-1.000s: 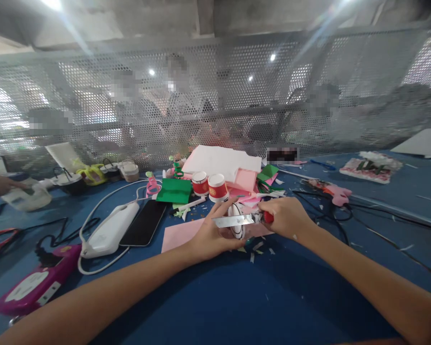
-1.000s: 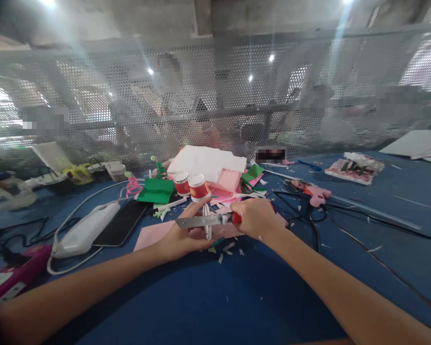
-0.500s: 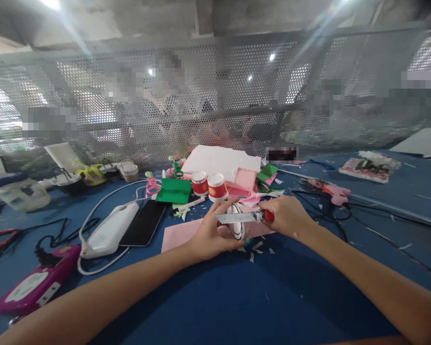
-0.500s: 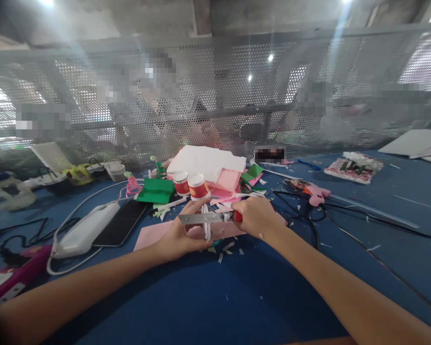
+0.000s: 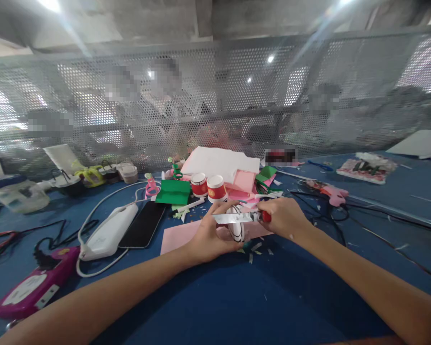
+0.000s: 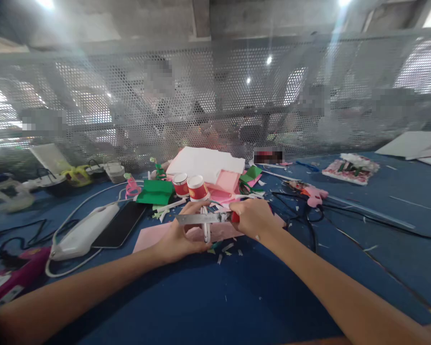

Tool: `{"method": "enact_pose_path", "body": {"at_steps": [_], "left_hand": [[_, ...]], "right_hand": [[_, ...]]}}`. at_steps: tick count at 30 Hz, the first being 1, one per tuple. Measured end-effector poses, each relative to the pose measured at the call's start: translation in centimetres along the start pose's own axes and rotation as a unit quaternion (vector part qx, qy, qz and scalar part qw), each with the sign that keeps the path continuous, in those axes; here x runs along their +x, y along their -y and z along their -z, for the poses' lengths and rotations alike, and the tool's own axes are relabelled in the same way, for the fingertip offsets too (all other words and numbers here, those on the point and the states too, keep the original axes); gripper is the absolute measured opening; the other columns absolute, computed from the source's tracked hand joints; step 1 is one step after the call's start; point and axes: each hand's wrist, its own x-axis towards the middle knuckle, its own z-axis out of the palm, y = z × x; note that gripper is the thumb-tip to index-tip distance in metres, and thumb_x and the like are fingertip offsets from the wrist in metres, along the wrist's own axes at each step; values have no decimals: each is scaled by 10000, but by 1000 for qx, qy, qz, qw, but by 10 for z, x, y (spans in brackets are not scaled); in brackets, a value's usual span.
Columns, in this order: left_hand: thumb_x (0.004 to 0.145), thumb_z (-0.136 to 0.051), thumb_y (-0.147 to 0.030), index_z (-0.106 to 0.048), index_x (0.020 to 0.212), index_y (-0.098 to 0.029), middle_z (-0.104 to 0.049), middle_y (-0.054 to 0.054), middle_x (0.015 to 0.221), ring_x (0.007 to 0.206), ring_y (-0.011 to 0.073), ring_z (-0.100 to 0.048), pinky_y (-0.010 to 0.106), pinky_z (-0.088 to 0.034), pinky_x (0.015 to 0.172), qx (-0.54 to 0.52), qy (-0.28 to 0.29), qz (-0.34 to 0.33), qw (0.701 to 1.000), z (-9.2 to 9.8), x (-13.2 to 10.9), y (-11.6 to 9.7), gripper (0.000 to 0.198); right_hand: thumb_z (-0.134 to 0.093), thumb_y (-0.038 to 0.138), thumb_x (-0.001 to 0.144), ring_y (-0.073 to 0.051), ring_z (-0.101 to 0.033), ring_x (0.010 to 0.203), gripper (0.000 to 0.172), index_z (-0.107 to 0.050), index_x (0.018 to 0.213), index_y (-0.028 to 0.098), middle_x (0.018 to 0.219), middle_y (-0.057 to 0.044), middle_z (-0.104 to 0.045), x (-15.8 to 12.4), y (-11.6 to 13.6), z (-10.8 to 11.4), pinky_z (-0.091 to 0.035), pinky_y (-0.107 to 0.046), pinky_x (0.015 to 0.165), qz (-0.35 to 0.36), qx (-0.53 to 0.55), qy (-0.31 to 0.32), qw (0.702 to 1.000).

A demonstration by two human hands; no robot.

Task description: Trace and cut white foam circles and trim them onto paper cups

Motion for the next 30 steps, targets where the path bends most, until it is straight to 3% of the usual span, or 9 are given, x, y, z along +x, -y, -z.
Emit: {"method": "enact_pose_path", "body": {"at_steps": [9, 18, 30], "left_hand": [[610, -796, -211, -449, 1352, -267, -507, 82, 1232, 1128, 266, -519, 463, -445, 1017, -4, 37, -6, 999, -1, -2, -4, 822], [618, -791, -249, -402, 1394, -260, -484, 111, 1328, 1229, 309, -456, 517, -387, 1061, 25, -14, -9, 1000, -1, 0, 4, 867], [601, -793, -220, -435, 1357, -224, -500, 100, 1280, 1211, 287, -481, 458, -391, 1060, 20, -10, -6, 1000, 0, 1, 3, 837]], "right_hand": [[-499, 240, 689, -200, -642, 737, 229, -699, 789, 191, 761, -58, -724, 0, 4, 3, -236, -259, 537, -1, -3, 37, 999], [-478, 230, 639, -180, -600, 640, 190, -659, 677, 187, 656, -58, -685, 0, -6, -5, -221, -261, 527, 34, 14, -10, 999], [-491, 256, 660, -187, -604, 669, 188, -659, 697, 181, 680, -59, -685, 0, -3, -4, -222, -253, 531, 3, 14, -2, 1000]]}}
